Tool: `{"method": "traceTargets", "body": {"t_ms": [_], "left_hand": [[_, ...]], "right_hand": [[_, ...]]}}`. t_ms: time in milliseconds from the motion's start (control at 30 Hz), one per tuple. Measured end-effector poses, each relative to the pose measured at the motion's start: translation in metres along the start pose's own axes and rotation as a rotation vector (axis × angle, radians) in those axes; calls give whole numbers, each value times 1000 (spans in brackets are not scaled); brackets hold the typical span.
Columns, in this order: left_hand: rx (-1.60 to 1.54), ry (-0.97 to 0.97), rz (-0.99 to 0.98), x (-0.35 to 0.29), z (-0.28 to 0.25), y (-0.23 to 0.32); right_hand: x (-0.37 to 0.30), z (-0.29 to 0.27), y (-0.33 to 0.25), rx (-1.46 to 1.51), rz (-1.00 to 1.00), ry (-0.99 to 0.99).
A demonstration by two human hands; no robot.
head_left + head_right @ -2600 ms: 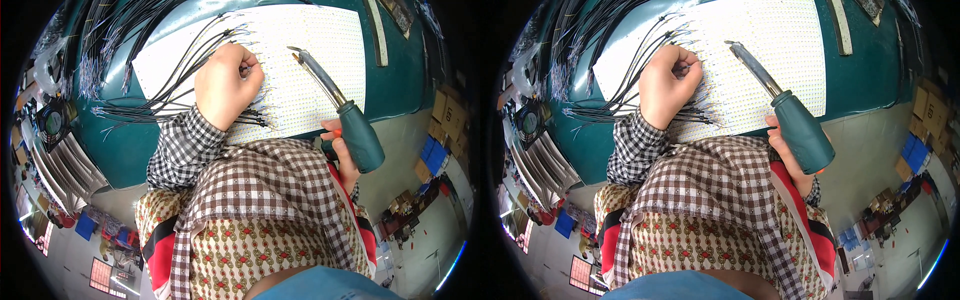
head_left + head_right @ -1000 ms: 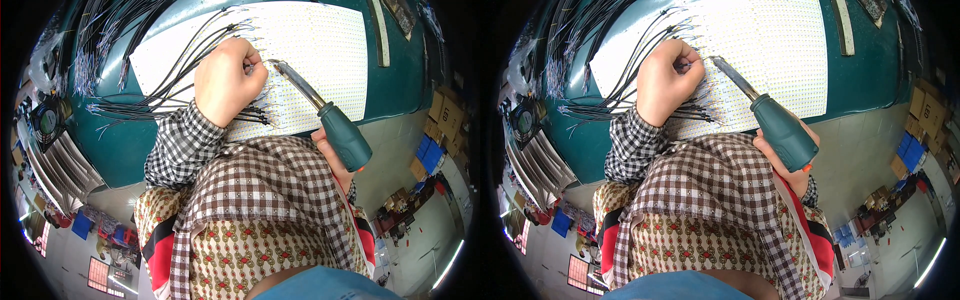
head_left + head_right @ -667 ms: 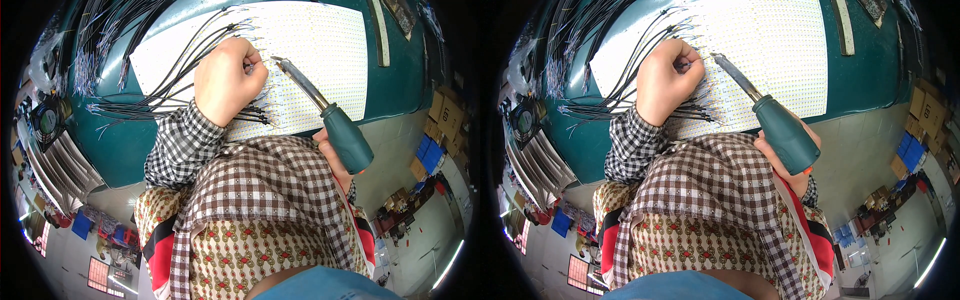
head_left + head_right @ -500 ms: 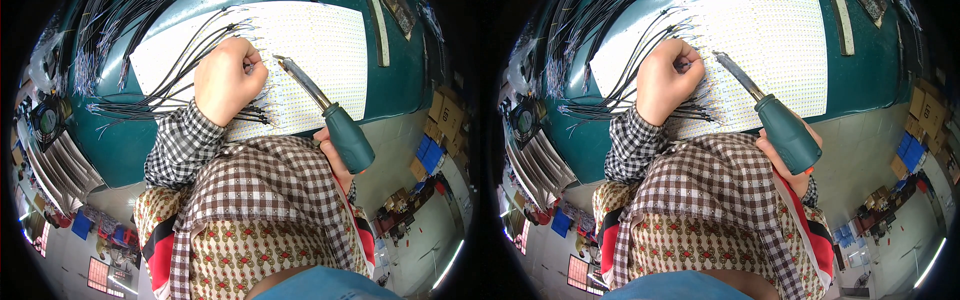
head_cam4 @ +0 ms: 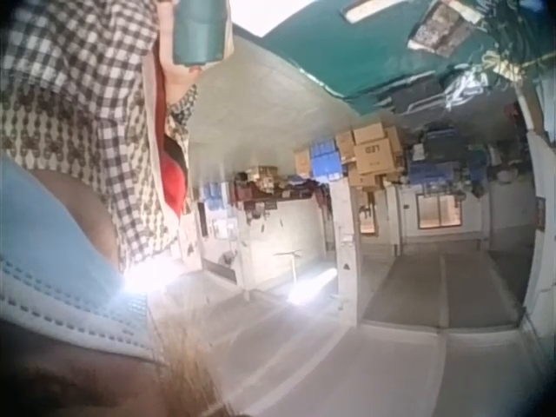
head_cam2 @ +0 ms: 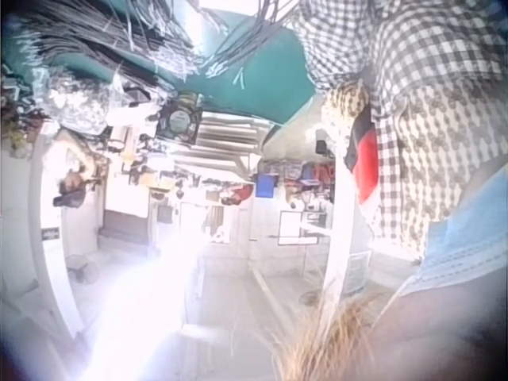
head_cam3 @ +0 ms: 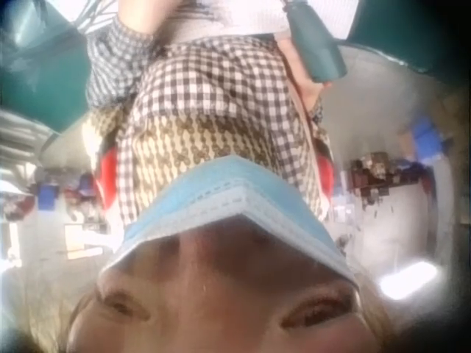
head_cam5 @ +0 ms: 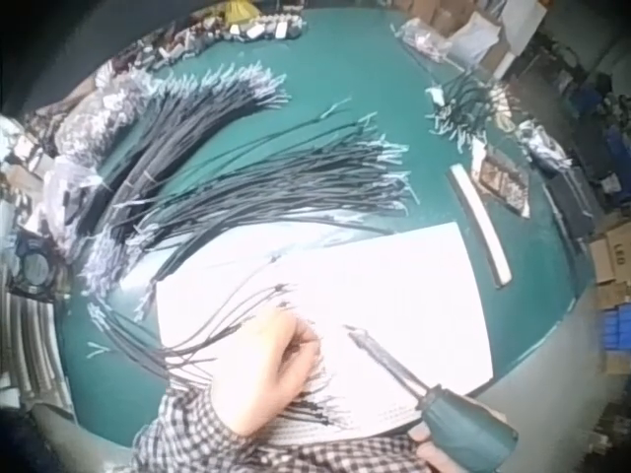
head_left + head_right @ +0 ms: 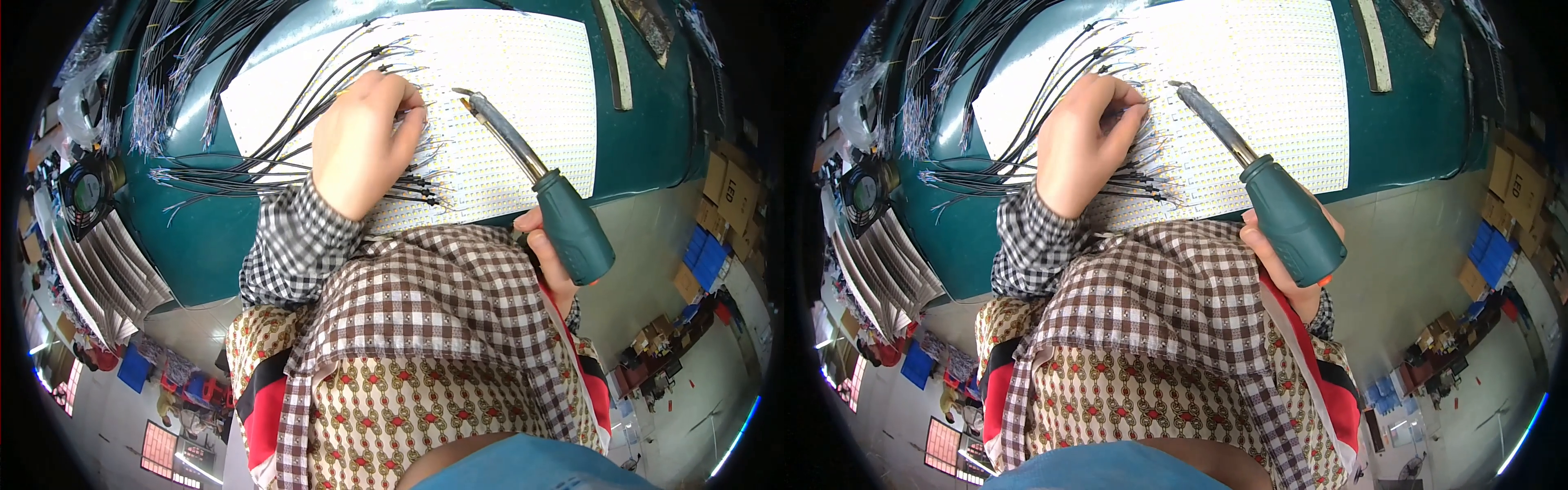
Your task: The person solders electrical wires onto an LED light panel assembly using a soldering iron.
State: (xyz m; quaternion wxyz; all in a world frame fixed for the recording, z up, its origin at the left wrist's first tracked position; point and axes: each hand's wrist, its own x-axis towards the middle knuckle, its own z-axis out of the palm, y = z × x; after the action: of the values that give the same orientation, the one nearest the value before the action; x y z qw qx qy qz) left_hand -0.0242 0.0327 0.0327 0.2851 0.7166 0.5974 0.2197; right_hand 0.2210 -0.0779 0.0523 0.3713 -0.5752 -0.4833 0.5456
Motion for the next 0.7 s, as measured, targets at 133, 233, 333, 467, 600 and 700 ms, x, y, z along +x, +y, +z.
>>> {"method": "traceTargets", "body": {"t_ms": [133, 233, 333, 467, 600, 700], "left_hand": [[170, 109, 175, -6, -20, -1], [229, 179, 117, -10, -27, -4], [65, 230, 195, -15, -27, 3], [93, -73, 47, -12, -12, 4], [-24, -79, -7, -12, -12, -5], [-22, -89, -27, -12, -15, -3]], "right_hand": [[7, -4, 4, -43, -102, 32], [6, -2, 2, 9, -59, 81], [7, -1, 1, 6, -92, 69], [6, 2, 3, 16, -75, 81], [3, 6, 4, 94, -52, 111], [2, 6, 9, 79, -44, 110]]}}
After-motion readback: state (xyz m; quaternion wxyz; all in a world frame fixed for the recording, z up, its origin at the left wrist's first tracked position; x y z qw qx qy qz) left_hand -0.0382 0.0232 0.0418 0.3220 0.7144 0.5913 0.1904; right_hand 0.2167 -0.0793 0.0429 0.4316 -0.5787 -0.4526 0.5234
